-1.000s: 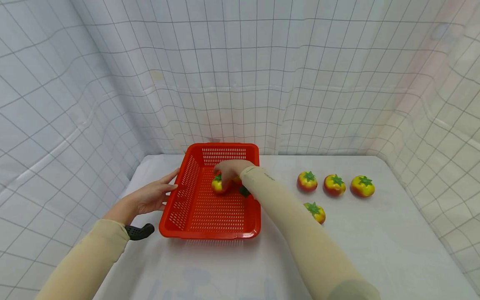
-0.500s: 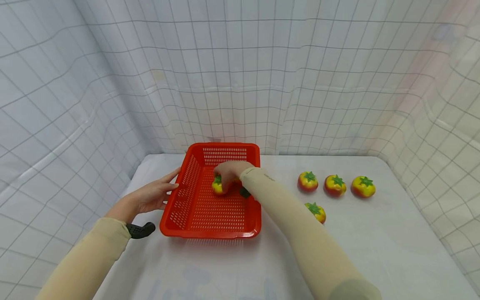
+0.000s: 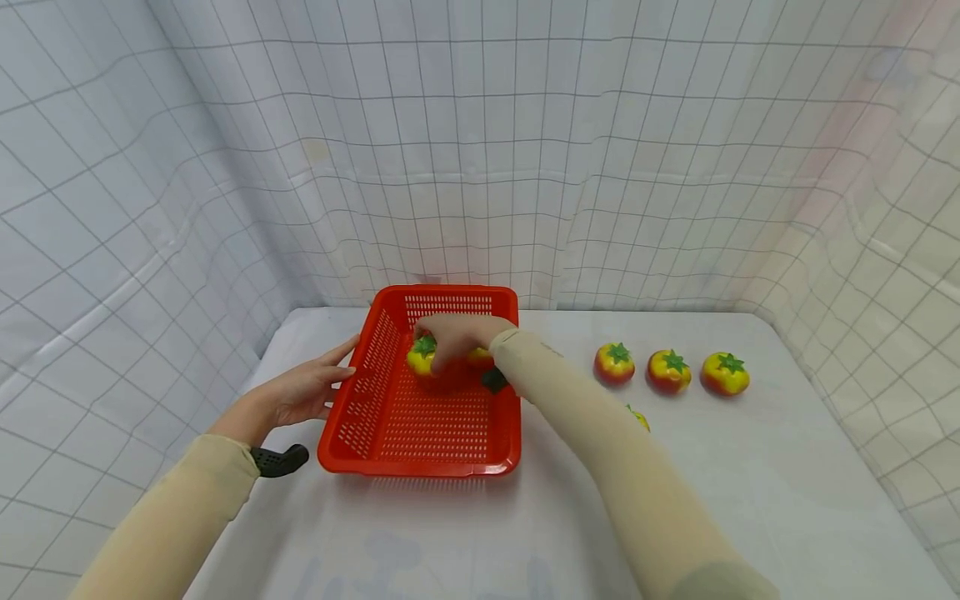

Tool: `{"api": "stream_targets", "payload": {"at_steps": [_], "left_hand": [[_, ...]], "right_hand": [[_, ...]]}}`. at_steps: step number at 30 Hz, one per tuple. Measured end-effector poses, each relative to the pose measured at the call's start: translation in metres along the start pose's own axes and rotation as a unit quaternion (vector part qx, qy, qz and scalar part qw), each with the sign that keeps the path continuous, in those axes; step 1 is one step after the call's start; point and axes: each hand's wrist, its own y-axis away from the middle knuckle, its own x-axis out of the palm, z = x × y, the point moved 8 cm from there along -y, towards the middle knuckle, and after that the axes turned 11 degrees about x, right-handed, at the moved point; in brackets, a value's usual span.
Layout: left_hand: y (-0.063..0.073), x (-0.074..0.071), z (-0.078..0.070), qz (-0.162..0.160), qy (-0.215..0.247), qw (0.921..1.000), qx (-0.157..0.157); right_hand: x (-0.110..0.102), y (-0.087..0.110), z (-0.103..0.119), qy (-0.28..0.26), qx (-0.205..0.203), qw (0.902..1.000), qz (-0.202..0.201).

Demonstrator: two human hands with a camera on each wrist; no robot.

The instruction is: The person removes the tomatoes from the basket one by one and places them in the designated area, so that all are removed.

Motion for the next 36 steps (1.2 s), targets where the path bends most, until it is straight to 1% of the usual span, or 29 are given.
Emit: {"api": "stream_targets", "payload": {"at_steps": [4, 12, 18, 22, 25, 32, 36], "left_hand": [[0.0, 0.0, -0.001, 0.001, 0.0, 1.0, -0.001], [0.0, -0.002, 0.001, 0.0, 0.005, 1.0, -0.002], [0.001, -0.002, 0.003, 0.001, 0.01, 0.9999, -0.003], [0.001, -0.002, 0.003, 0.003, 0.01, 0.9999, -0.001], [0.0, -0.002, 0.003, 0.004, 0.009, 1.0, 0.0], [-0.001, -0.001, 0.001, 0.007, 0.007, 0.9999, 0.003], [-0.001, 0.0, 0.001, 0.007, 0.008, 0.9999, 0.003]], "right_hand": [[-0.004, 0.006, 0.002, -0.018, -0.014, 0.9997, 0.0], [-0.007, 0.014, 0.002, -0.036, -0.039, 0.9986, 0.003], [-0.005, 0.019, -0.001, -0.054, -0.047, 0.9973, 0.017], [-0.005, 0.027, -0.002, -0.064, -0.05, 0.9964, 0.024], [-0.006, 0.033, -0.003, -0.059, -0.051, 0.9967, 0.022], [-0.008, 0.045, -0.004, -0.029, -0.064, 0.9974, 0.017], [-0.008, 0.053, -0.005, -0.024, -0.069, 0.9971, 0.019]]}}
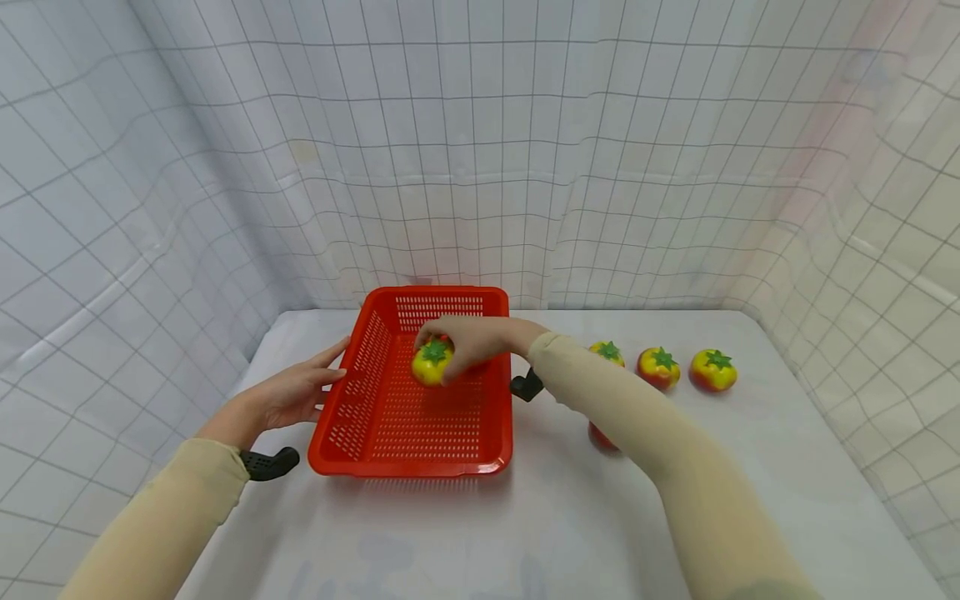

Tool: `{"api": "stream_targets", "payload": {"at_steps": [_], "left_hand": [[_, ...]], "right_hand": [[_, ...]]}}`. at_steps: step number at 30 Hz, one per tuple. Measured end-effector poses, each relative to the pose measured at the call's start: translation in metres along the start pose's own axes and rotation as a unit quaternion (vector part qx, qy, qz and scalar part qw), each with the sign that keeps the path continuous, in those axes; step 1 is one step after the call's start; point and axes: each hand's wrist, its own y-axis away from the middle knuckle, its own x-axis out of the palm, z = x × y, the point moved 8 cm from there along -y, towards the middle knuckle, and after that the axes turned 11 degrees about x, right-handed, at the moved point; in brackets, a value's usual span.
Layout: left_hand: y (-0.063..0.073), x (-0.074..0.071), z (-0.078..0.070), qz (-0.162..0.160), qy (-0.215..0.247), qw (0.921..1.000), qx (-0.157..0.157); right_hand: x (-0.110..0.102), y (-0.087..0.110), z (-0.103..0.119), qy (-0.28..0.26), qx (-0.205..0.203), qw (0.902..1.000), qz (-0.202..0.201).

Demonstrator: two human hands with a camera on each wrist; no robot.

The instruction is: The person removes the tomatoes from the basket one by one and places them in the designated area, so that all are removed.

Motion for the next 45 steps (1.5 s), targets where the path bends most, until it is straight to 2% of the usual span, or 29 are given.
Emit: {"api": "stream_targets", "payload": {"at_steps": [21, 35, 45], "left_hand": [[0.0, 0.002, -0.001, 0.0, -0.003, 1.0, 0.0], [0.001, 0.0, -0.001, -0.001, -0.002, 1.0, -0.001], [0.001, 0.001, -0.001, 0.012, -0.006, 0.9999, 0.006]], "right_hand": [[-0.004, 0.04, -0.008, -0.072, -0.018, 0.9972, 0.013], [-0.012, 0.062, -0.029, -0.069, 0.001, 0.9976, -0.009], [-0.018, 0.089, -0.046, -0.066, 0.021, 0.9973, -0.024]]}}
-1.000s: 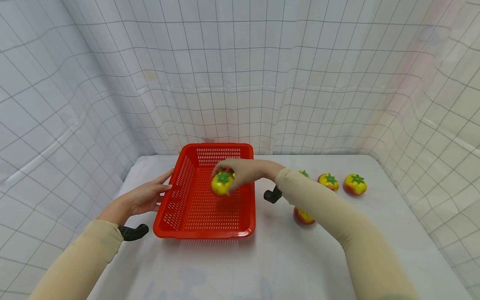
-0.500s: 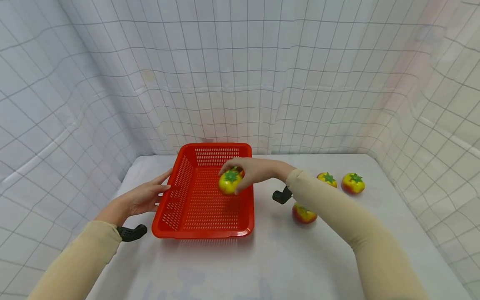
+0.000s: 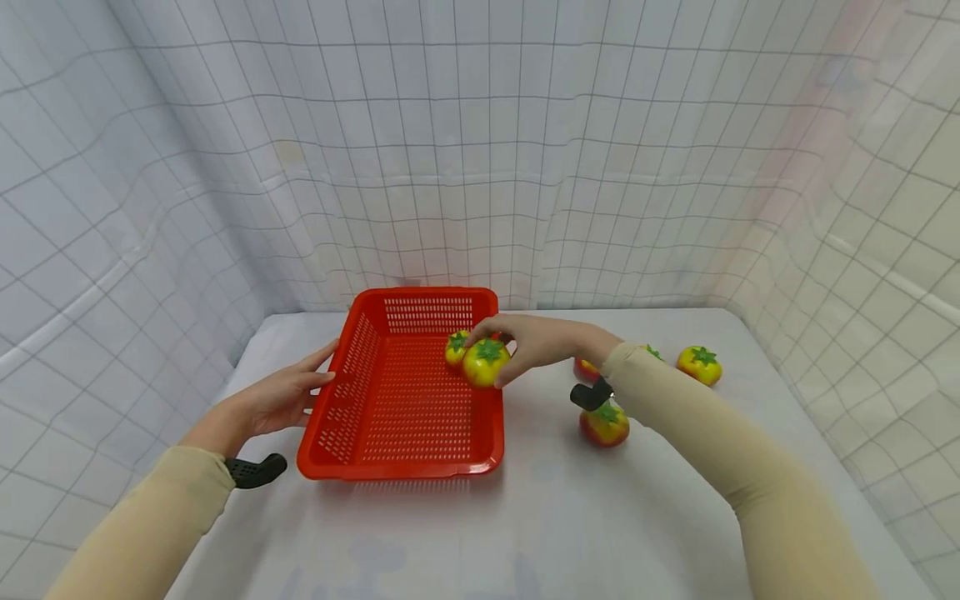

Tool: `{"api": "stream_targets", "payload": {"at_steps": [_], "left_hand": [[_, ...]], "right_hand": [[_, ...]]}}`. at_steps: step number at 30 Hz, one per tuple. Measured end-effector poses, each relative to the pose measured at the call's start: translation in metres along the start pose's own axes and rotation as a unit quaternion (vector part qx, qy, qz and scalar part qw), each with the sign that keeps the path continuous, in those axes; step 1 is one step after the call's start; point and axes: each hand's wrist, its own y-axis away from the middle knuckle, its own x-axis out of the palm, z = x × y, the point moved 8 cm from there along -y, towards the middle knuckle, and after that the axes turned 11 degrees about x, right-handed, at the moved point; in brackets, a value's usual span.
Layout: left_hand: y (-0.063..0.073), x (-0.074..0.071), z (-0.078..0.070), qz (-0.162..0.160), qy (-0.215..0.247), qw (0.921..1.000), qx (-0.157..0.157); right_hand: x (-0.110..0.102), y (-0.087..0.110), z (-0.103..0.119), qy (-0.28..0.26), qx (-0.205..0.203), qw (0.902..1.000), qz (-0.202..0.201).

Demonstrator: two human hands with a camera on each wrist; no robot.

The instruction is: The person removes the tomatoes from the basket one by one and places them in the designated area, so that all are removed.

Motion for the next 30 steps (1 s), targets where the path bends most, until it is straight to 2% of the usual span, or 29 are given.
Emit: {"api": "stream_targets", "payload": {"at_steps": [8, 14, 21, 30], "left_hand": [[-0.003, -0.003, 0.003, -0.001, -0.003, 1.0, 0.001], [0.0, -0.005, 0.005, 0.001, -0.003, 1.0, 0.003], [0.0, -0.005, 0.006, -0.002, -0.009, 0.9999, 0.011], [-0.003, -0.004, 0.007, 0.001, -0.016, 0.9998, 0.012]], "right_hand": [[-0.006, 0.024, -0.026, -0.018, 0.027, 0.9994, -0.01], [-0.005, 0.038, -0.044, -0.035, 0.032, 0.9987, -0.016], [-0.006, 0.055, -0.064, -0.033, 0.074, 0.996, -0.037], [-0.008, 0.076, -0.084, -0.042, 0.071, 0.9946, -0.062]]}}
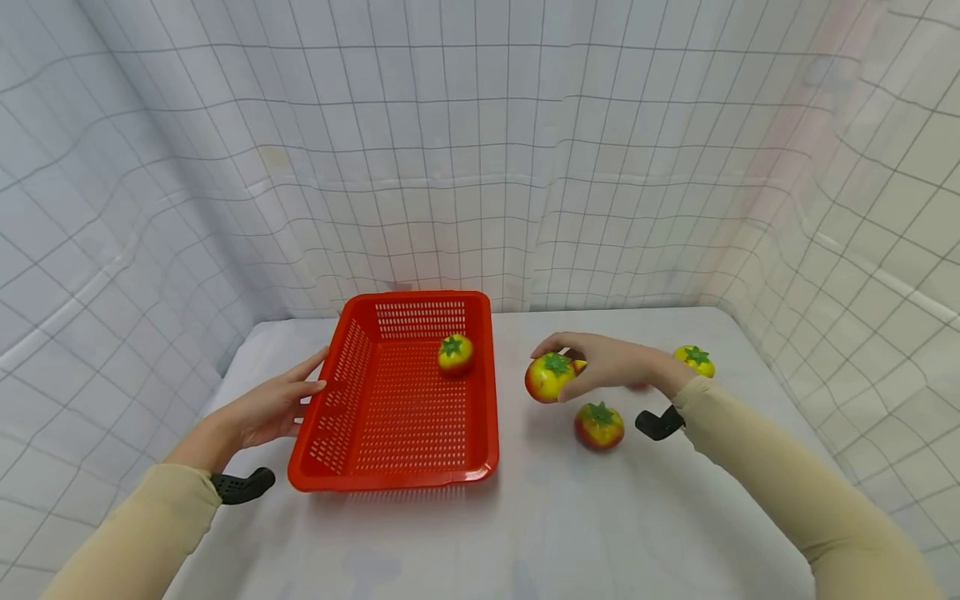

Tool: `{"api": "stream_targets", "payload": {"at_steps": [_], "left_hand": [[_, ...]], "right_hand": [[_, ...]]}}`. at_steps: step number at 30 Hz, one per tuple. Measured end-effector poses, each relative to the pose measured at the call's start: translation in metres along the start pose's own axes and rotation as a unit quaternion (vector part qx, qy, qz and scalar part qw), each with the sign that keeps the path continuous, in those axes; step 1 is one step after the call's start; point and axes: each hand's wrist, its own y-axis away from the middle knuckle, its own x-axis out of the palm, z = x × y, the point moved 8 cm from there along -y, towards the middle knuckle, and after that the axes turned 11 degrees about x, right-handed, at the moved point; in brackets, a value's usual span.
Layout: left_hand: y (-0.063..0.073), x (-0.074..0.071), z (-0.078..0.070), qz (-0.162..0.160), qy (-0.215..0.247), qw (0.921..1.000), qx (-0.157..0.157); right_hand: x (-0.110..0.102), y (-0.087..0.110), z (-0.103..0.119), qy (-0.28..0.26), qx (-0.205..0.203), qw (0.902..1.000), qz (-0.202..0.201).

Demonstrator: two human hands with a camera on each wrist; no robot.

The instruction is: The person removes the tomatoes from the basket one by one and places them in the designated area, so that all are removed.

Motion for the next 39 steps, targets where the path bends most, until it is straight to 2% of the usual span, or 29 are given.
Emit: {"api": "stream_targets", "payload": {"at_steps": [9, 15, 20, 27, 39], "left_hand": [[0.001, -0.001, 0.0, -0.004, -0.001, 1.0, -0.002], [0.005, 0.001, 0.003, 0.003, -0.003, 1.0, -0.001], [0.008, 0.003, 0.006, 0.009, 0.0, 1.0, 0.0], [0.009, 0.004, 0.009, 0.003, 0.005, 1.0, -0.002], [0.004, 0.003, 0.0, 0.008, -0.003, 0.9999, 0.006]], "right_hand": [[-0.012, 0.02, -0.027, -0.011, 0.014, 0.9993, -0.033], [-0.01, 0.032, -0.046, -0.034, 0.035, 0.9981, -0.037], [-0.009, 0.042, -0.061, -0.032, 0.052, 0.9968, -0.051], [-0.013, 0.053, -0.078, -0.044, 0.072, 0.9944, -0.063], [-0.024, 0.075, -0.095, -0.067, 0.064, 0.9925, -0.08]]}}
